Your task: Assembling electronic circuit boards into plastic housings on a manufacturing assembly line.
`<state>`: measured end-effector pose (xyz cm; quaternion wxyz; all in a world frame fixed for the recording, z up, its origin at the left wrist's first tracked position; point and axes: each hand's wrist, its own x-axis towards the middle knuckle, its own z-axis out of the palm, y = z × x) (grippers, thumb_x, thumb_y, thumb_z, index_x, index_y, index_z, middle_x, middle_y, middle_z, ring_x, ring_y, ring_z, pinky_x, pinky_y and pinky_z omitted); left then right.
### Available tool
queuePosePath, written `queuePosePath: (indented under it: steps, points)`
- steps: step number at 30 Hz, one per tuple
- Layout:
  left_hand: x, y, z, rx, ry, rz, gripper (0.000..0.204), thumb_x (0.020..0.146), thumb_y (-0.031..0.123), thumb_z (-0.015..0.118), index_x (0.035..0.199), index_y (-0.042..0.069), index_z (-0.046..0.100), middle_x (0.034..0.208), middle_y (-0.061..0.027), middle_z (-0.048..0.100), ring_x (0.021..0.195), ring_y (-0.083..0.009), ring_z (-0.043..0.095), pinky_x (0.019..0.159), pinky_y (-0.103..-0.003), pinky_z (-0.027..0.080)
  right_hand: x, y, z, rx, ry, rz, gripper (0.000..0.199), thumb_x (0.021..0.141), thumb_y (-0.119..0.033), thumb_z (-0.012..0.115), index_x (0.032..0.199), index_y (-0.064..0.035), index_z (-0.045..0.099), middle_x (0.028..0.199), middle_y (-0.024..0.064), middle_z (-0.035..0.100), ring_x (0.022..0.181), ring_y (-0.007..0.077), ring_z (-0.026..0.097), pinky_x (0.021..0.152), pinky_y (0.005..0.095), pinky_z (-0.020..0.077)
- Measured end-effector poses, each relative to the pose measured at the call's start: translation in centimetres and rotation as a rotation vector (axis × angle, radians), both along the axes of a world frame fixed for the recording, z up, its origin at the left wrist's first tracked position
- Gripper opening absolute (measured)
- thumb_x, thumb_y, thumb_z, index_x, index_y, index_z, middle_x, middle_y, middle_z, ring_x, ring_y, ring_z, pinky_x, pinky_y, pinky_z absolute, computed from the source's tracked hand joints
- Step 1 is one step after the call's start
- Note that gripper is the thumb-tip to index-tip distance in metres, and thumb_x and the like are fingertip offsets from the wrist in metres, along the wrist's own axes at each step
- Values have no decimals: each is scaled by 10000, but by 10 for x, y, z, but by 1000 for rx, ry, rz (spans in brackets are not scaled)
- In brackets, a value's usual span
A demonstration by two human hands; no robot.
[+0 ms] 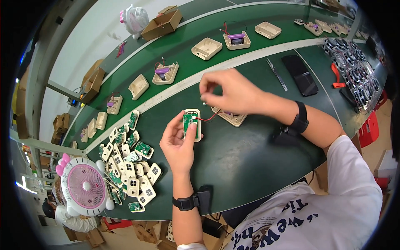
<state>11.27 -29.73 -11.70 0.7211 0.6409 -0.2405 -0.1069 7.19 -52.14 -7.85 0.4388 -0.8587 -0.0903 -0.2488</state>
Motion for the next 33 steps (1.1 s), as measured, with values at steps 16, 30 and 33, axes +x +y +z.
queuePosePath:
  steps: [16,30,33]
  points:
    - [7,-12,-21,-12,208,65,399,978,40,662,1357,1,544,1124,-118,716,982,-125,677,814,-254,542,18,-25,-15,-110,521,259,238,922,-218,686,976,5,751,879,106,763,795,178,721,765,324,557]
    - [19,-32,-23,-85,238,-14,373,955,24,695,1303,-29,570,1033,-117,728,919,-119,702,795,-233,558,11,-22,-12,6,728,343,243,973,-228,655,993,-4,747,854,57,746,750,108,651,727,302,523]
    - [15,-30,-22,-43,236,-17,377,952,16,696,1305,-30,573,1035,-116,728,919,-118,703,794,-233,560,8,-23,-14,137,745,322,233,969,-219,652,974,-7,747,850,53,742,759,106,653,737,303,525]
